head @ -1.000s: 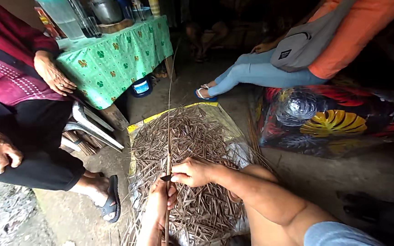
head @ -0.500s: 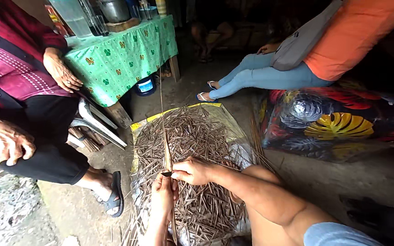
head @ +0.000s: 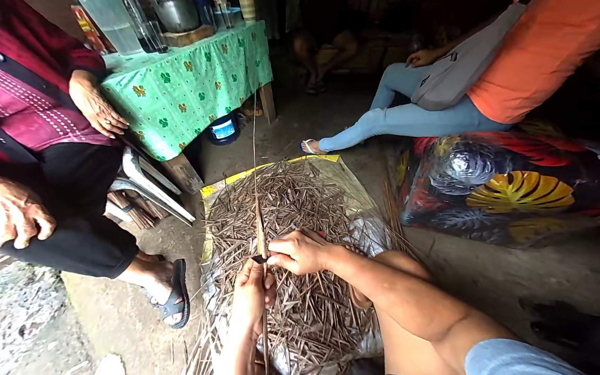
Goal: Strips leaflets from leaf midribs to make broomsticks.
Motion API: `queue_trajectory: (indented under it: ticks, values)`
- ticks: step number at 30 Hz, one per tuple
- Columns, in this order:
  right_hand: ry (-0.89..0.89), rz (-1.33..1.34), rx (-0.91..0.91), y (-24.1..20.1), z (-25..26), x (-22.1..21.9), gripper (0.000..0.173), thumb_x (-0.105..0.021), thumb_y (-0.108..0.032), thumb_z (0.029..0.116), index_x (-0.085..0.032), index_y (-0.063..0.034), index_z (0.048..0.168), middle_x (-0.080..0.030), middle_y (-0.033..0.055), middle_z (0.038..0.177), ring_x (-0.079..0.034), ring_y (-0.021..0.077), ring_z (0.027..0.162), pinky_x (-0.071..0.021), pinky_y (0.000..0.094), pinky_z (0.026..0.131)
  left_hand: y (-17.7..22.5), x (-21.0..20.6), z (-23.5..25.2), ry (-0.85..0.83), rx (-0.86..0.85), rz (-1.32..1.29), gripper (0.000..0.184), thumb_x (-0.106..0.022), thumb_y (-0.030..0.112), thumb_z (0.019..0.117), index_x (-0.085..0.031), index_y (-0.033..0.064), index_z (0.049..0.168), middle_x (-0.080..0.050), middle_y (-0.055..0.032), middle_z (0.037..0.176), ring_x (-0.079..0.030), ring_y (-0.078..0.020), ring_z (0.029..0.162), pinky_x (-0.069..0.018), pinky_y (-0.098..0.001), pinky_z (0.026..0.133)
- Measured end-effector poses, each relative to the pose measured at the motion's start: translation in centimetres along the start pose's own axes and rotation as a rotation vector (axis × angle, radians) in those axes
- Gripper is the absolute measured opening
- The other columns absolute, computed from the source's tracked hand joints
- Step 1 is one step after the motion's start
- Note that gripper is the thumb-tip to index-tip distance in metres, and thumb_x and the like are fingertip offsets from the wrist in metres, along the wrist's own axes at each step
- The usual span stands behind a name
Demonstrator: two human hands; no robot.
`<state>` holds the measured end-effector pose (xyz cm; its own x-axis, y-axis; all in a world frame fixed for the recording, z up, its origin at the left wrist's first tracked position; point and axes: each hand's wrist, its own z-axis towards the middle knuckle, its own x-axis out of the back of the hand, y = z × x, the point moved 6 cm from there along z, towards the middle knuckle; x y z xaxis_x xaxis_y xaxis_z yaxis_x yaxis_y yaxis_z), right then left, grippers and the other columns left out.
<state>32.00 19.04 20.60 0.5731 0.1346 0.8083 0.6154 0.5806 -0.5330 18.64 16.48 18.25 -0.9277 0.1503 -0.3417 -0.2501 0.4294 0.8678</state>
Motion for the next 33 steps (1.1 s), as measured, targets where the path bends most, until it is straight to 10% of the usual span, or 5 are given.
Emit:
queue_trajectory:
  ticks: [10,14,20,33]
  values:
    - [0.341,-0.047,-0.543,5.6,-0.3,5.1,0.031,-0.052,-0.026,0.1067,-0.069,-0.0004,0.102,-0.067,0.0165,0.078,-0.068,0.0333,0.075,-0.0528,0.0547,0.07,-0.3,-1.0,-0.9,-0.107,0.083,0.008,0.037,-0.023,0.021,0.1144,-0.052,0.0064,0.097,-0.042,0.0049,0.054,-0.036,-0.0001,0.037,-0.0334,-0.0135,0.035]
    - [0.257,0.195,-0.314,4.5,-0.3,3.8,0.033,-0.048,-0.025,0.1062,-0.066,-0.0001,0.092,-0.057,0.0073,0.071,-0.055,0.017,0.065,-0.0474,0.0395,0.065,-0.1,-0.6,-0.6,-0.104,0.095,-0.026,0.039,-0.021,0.022,0.1144,-0.051,0.0067,0.097,-0.041,0.0058,0.054,-0.036,0.0003,0.037,-0.0333,-0.0133,0.034]
    - [0.095,0.195,-0.062,1.9,0.2,0.7,0.041,-0.044,-0.029,0.1078,-0.063,0.0004,0.087,-0.055,0.009,0.068,-0.055,0.0186,0.062,-0.044,0.0388,0.061,-0.4,-0.9,-0.4,-0.125,0.119,-0.053,0.039,-0.019,0.023,0.1143,-0.051,0.0077,0.097,-0.041,0.0064,0.054,-0.036,0.0007,0.037,-0.0326,-0.0128,0.035]
    - [0.364,0.125,-0.491,10.3,-1.1,7.1,0.034,-0.048,-0.023,0.1092,-0.068,0.0026,0.1,-0.065,0.0172,0.082,-0.064,0.0295,0.076,-0.0523,0.0524,0.074,-1.6,-1.7,-2.1,-0.327,0.193,-0.035,0.042,-0.018,0.022,0.1112,-0.055,0.0091,0.097,-0.043,0.007,0.056,-0.037,0.0016,0.037,-0.0339,-0.0122,0.034]
